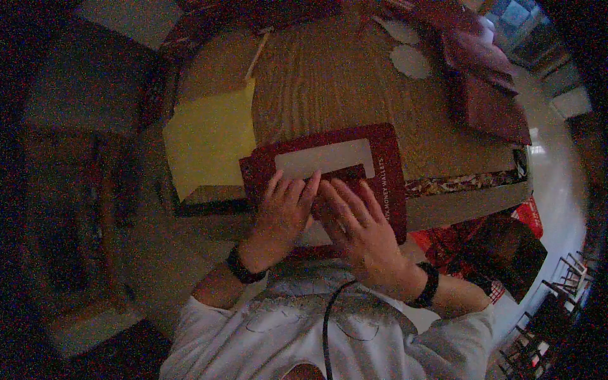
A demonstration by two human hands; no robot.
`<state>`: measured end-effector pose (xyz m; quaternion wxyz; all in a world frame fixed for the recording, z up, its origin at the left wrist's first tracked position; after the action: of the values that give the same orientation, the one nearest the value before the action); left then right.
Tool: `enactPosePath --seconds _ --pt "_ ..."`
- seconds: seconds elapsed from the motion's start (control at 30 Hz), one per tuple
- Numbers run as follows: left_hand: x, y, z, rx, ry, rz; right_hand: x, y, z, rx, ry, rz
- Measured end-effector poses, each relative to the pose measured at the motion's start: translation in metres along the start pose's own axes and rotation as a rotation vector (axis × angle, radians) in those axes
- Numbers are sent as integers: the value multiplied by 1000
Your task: Assembling or inspecting paper money wallet packaging by inserting yellow sheets into red cardboard holders.
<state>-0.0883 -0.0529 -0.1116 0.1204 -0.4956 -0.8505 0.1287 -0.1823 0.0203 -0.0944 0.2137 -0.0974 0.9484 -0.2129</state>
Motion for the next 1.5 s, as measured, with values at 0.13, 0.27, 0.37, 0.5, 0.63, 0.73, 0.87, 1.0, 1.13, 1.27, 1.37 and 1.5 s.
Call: enactPosePath --seconds 0.13,0.27,0.37,0.5,0.63,0.73,0.87,1.0,1.13,1.27,1.37,1.5 --pt "3 1 0 -56 -45 -55 3 14 19 -203 114 23" --pt "13 17 -1 -104 -16 -56 7 13 24 -203 122 34" --pt "15 23 7 -137 -62 -46 9 15 26 -192 145 31" --pt "15 25 19 -161 28 -102 15 16 31 -228 83 77" --pt "15 28 18 -127 70 -118 16 18 32 -241 49 65" --pt "17 31 13 -145 104 -144 14 20 31 -211 5 75" --pt "19 47 9 -195 97 -150 14 18 25 -224 -46 39" --pt "16 45 4 -194 101 -132 15 25 6 -140 -132 165" --pt "13 44 3 -182 145 -135 17 39 11 -235 -6 128" --pt "8 41 -10 -49 251 -128 20 43 18 -262 49 111" --pt "-7 40 -6 -43 193 -126 14 38 11 -271 0 122" --pt "-12 36 -1 -32 194 -107 16 35 10 -221 -8 138"
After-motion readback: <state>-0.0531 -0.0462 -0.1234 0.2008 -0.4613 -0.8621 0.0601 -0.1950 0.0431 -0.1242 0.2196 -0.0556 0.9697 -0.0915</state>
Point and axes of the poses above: each hand's wrist, its own y-axis away from the middle knuckle, its own z-axis out of the palm, x = y × z, the point moved 6 cm from there along -y, towards the middle knuckle, and after that the axes turned 14 degrees about x, right-handed, at the moved point
